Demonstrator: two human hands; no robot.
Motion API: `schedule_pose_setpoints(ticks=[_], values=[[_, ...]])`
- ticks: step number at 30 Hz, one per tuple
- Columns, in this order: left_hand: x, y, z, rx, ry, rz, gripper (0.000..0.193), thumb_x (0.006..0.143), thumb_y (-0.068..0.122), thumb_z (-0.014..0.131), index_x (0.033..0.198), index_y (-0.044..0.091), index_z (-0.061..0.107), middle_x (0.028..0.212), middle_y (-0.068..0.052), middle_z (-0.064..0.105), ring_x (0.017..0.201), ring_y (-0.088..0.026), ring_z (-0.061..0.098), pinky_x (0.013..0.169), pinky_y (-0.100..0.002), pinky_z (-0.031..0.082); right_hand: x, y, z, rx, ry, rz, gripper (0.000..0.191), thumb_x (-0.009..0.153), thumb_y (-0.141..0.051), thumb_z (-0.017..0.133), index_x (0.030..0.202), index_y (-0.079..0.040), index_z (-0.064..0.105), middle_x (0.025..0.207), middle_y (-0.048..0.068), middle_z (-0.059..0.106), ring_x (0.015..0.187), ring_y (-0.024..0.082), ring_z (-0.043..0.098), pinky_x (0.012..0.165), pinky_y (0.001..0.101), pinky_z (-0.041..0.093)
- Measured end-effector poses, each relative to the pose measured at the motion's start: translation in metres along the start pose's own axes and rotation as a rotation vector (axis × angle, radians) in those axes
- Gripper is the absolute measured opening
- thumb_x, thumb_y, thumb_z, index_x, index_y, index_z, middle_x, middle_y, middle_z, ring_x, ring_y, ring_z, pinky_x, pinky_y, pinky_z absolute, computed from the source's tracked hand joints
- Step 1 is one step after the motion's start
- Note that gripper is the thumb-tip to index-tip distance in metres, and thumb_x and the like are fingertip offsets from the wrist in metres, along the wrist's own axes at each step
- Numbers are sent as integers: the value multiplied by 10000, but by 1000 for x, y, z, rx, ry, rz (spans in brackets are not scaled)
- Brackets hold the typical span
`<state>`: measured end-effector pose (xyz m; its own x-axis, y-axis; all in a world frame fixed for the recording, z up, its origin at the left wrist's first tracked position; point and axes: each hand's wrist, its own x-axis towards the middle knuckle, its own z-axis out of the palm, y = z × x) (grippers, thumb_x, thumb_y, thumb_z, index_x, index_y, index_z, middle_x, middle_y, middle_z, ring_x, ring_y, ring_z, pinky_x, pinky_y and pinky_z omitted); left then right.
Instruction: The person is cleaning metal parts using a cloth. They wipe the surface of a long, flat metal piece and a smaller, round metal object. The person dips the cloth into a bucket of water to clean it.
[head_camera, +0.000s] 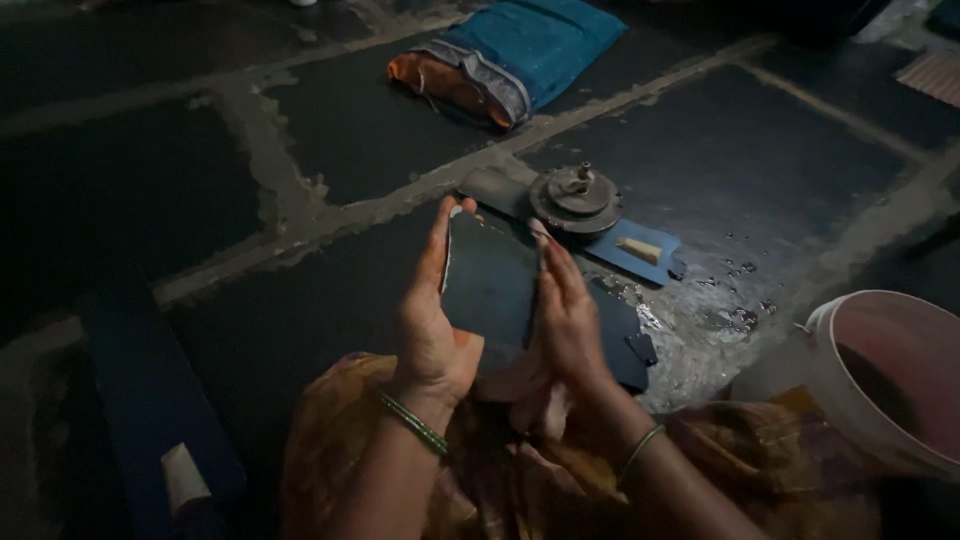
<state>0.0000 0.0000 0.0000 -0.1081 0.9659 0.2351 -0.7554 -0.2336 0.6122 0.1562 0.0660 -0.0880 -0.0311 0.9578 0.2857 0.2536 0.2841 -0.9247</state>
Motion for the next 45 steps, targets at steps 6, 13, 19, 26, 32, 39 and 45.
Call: schedule_pose_setpoints(ticks=[6, 13, 19, 26, 32, 39, 45], values=[[-3, 13, 16, 3, 150, -168, 611, 1044, 436, 387, 1578, 140, 370, 1471, -135, 464, 1345, -255, 489, 1113, -405, 433, -31, -99, 18, 109, -187, -235, 514, 1079, -234, 428, 1554, -39, 451, 1646, 170, 427, 1536, 328, 398, 1248, 415, 321], [-6, 29, 10, 69, 145, -102, 626, 1043, 456, 317, 1567, 118, 375, 1495, -84, 505, 1363, -213, 502, 1110, -401, 446, -29, -97, 21, -130, -215, -258, 537, 1053, -280, 441, 1548, -72, 435, 1668, 132, 352, 1524, 322, 373, 1211, 416, 353], [-6, 22, -1, -28, 171, -59, 602, 1058, 437, 322, 1551, 99, 394, 1493, -50, 528, 1381, -213, 502, 1153, -399, 427, -22, -79, 17, -70, -191, -158, 561, 1063, -334, 408, 1543, -45, 432, 1645, 135, 404, 1537, 309, 377, 1238, 430, 327], [-15, 31, -8, 39, 159, -102, 670, 1040, 517, 300, 1531, 71, 397, 1520, -141, 492, 1439, -259, 469, 1184, -430, 417, -41, -114, 38, -245, -384, -585, 567, 1118, -302, 351, 1591, 10, 384, 1698, 200, 338, 1613, 342, 277, 1328, 507, 186], [-17, 26, -9, 9, 194, -127, 742, 1002, 590, 287, 1542, 87, 360, 1512, -146, 503, 1422, -286, 483, 1157, -447, 439, -35, -134, 28, -166, -390, -475, 590, 1100, -303, 367, 1580, 39, 359, 1693, 233, 294, 1614, 380, 210, 1314, 510, 161], [-16, 27, -10, 24, 49, 5, 723, 1090, 547, 308, 1602, 37, 316, 1543, -146, 435, 1441, -263, 443, 1218, -420, 404, -41, -134, 31, -512, -422, -638, 630, 1054, -319, 403, 1593, 4, 354, 1701, 191, 281, 1611, 334, 204, 1301, 547, 108], [-18, 30, -6, -135, 49, -133, 741, 1034, 586, 272, 1538, 54, 380, 1485, -109, 525, 1363, -232, 541, 1135, -382, 466, -30, -127, 34, -268, -381, -551, 603, 1127, -316, 352, 1630, 6, 272, 1745, 209, 197, 1649, 372, 120, 1338, 536, 121]])
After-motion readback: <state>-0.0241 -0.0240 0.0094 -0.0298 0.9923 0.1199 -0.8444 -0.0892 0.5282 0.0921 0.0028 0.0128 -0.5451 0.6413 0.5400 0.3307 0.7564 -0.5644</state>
